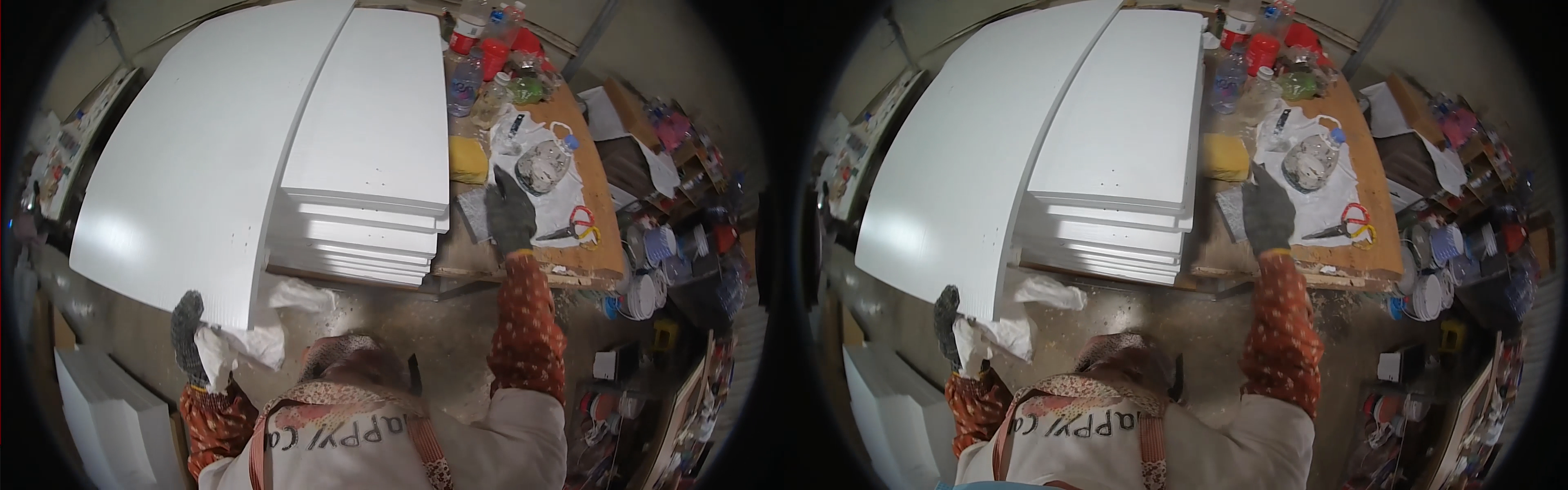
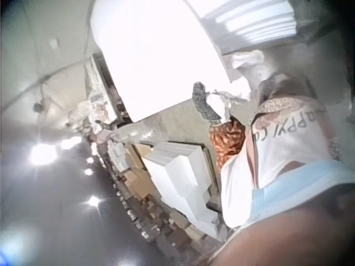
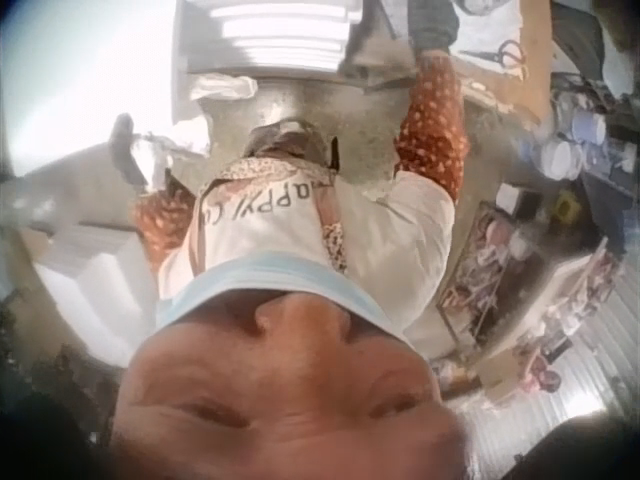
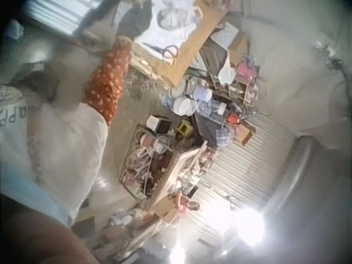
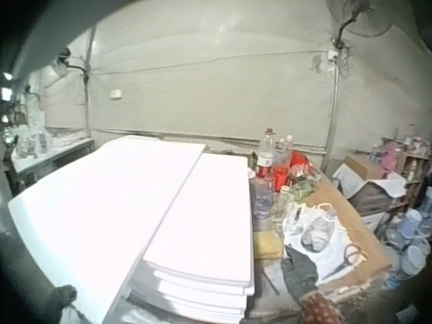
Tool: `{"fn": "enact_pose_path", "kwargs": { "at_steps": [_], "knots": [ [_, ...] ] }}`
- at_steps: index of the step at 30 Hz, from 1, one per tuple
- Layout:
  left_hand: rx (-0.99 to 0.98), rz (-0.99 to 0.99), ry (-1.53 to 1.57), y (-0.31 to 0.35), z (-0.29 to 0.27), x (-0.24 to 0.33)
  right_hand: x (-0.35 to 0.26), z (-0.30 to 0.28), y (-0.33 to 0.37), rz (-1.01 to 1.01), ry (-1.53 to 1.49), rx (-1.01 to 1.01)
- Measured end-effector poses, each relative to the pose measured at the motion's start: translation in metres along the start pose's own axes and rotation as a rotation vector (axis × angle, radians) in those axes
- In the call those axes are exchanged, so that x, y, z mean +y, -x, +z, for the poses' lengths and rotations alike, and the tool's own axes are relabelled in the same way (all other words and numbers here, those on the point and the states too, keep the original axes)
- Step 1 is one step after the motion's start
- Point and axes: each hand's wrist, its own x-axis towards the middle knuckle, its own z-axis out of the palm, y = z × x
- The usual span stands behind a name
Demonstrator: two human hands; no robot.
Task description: The person sands the edges of white panels using a sanding block, applies paste along the edges using a spatula, wipes the panels with a sponge, and cleans the surfaces with a cloth.
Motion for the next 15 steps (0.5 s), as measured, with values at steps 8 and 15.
{"fn": "enact_pose_path", "kwargs": {
  "at_steps": [8,15],
  "knots": [
    [0.028,0.082,-0.069,-0.017,0.044,0.132,0.016,0.089,-0.095,-0.647,0.571,-0.067],
    [-0.224,0.186,0.388,-0.04,0.05,0.193,-0.003,0.058,-0.101,-0.171,0.38,-0.059]
  ]
}}
